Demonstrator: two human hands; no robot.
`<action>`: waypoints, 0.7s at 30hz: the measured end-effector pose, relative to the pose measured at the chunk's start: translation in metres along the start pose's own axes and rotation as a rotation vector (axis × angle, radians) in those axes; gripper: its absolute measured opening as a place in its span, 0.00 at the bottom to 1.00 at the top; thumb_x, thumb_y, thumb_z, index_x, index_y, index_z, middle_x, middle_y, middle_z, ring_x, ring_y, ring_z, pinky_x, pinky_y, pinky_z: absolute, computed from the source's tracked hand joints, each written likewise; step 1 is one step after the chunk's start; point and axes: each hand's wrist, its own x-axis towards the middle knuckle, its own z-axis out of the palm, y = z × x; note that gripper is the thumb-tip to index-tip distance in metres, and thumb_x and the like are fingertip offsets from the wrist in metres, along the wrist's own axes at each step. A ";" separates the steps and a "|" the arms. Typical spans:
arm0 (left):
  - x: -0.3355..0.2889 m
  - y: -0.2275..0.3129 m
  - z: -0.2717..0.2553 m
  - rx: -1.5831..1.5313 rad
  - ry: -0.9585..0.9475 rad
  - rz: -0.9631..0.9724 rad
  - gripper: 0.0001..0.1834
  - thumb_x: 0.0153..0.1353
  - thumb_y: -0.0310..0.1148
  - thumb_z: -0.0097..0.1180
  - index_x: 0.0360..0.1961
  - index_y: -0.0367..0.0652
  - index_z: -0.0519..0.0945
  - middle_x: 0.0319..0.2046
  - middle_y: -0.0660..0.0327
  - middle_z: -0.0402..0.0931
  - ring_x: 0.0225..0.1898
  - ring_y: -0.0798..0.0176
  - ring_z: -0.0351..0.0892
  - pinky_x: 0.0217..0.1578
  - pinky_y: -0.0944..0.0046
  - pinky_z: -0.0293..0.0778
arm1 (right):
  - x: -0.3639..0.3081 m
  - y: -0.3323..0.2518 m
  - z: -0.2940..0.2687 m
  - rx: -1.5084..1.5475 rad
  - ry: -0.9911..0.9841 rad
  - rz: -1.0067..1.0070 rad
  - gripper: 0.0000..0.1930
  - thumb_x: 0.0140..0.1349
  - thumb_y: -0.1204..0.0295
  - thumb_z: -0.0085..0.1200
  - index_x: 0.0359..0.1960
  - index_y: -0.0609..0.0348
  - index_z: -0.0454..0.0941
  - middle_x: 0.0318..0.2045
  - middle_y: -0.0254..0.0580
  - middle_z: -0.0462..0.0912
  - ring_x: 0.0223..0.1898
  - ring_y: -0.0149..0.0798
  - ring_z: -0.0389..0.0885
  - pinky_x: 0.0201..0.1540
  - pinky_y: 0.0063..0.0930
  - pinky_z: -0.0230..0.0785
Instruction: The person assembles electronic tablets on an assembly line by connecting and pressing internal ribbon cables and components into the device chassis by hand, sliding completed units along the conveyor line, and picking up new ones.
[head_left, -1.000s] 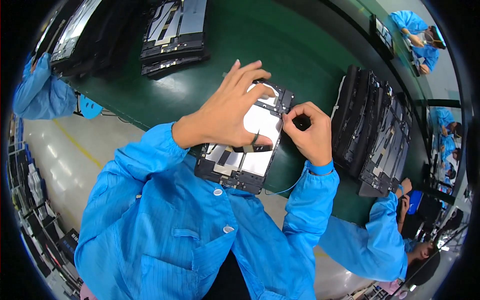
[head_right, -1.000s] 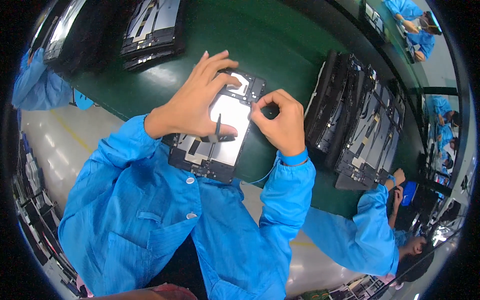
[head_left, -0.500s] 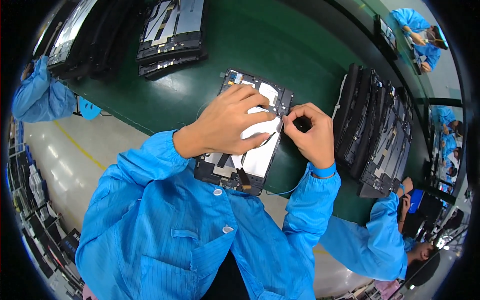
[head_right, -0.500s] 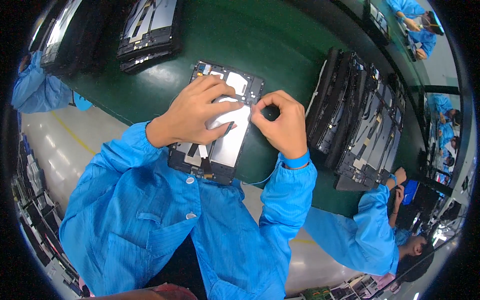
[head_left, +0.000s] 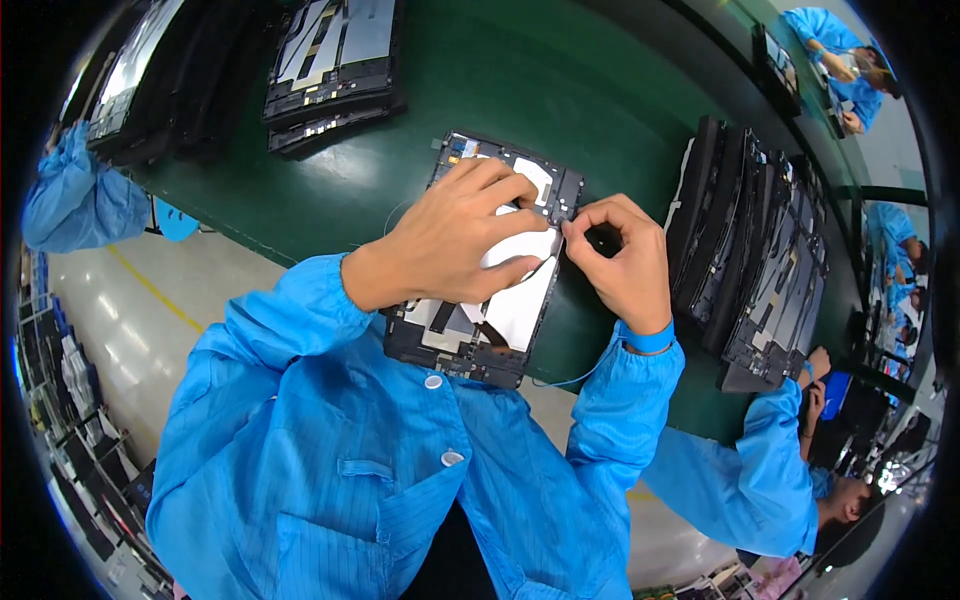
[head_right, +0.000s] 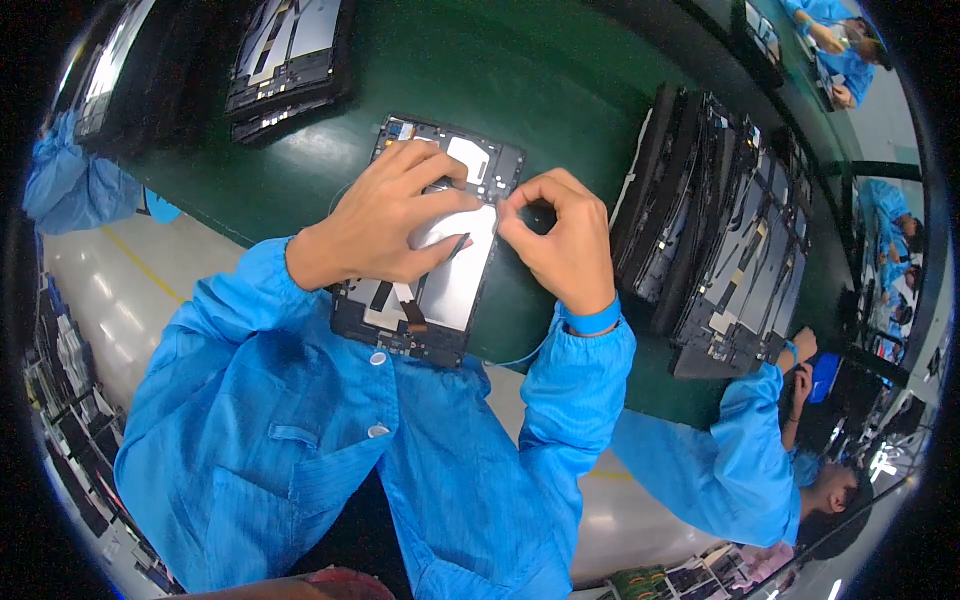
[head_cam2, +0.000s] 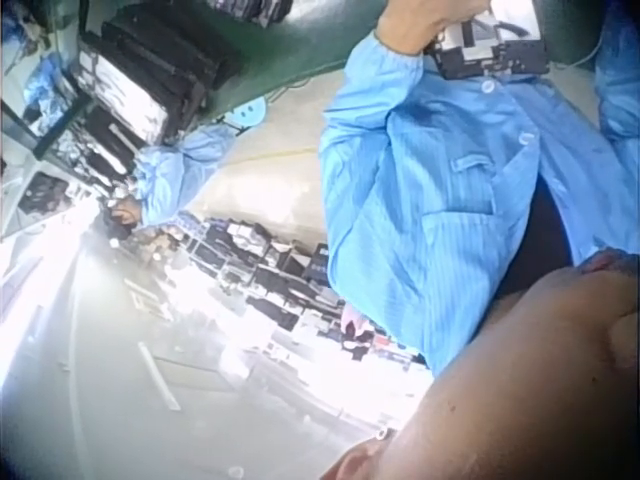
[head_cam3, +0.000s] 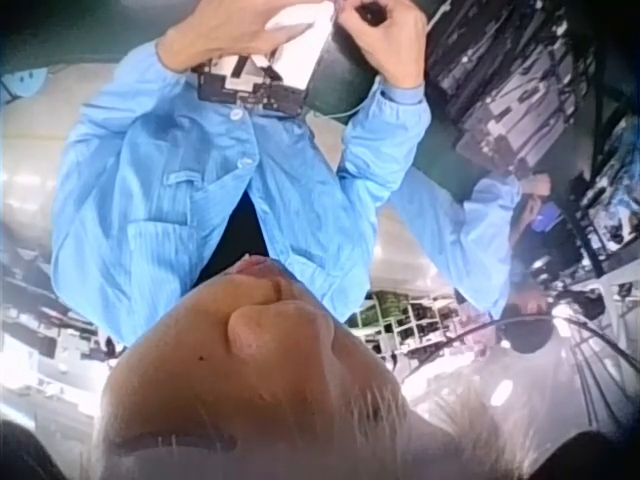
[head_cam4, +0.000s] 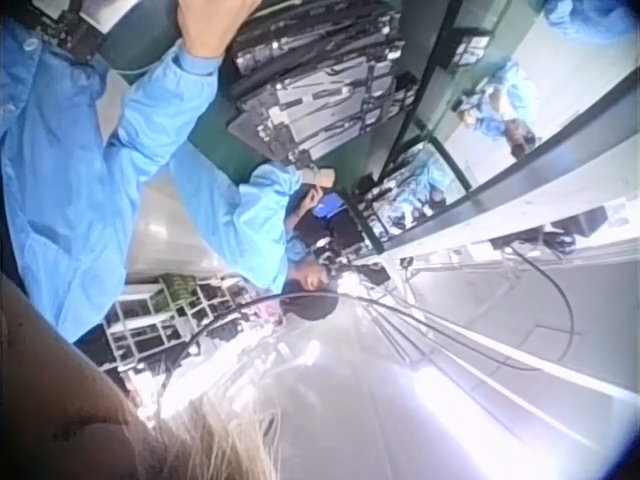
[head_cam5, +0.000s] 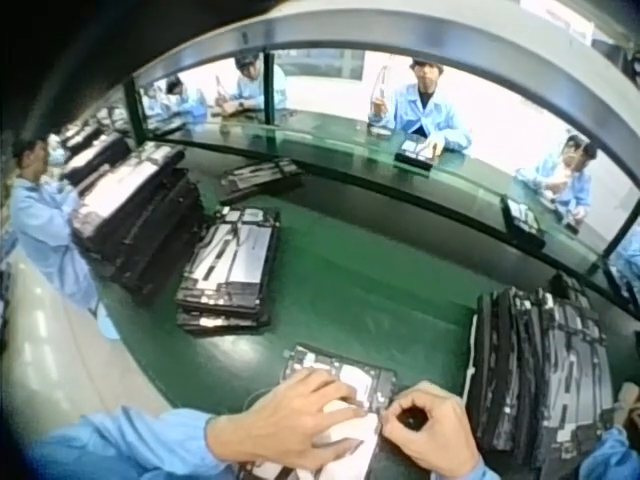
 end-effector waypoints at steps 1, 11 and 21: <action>0.000 0.000 0.000 0.000 -0.001 0.000 0.22 0.55 0.37 0.78 0.51 0.46 0.89 0.53 0.54 0.81 0.59 0.42 0.78 0.60 0.43 0.75 | 0.001 -0.001 0.000 0.026 0.008 -0.001 0.09 0.58 0.73 0.74 0.34 0.67 0.88 0.35 0.50 0.87 0.37 0.48 0.88 0.45 0.37 0.78; -0.001 -0.005 0.002 -0.014 -0.027 0.143 0.23 0.57 0.33 0.75 0.54 0.37 0.87 0.55 0.53 0.82 0.59 0.44 0.78 0.63 0.43 0.75 | 0.022 -0.003 0.023 -0.092 0.121 -0.183 0.03 0.63 0.79 0.70 0.35 0.64 0.88 0.32 0.46 0.78 0.33 0.44 0.78 0.38 0.37 0.71; 0.006 -0.020 0.002 0.090 -0.047 0.287 0.17 0.50 0.25 0.69 0.43 0.32 0.90 0.50 0.55 0.85 0.59 0.49 0.80 0.71 0.47 0.72 | 0.028 0.012 0.028 0.006 0.101 -0.118 0.05 0.65 0.77 0.73 0.38 0.65 0.90 0.30 0.37 0.73 0.31 0.32 0.71 0.34 0.29 0.64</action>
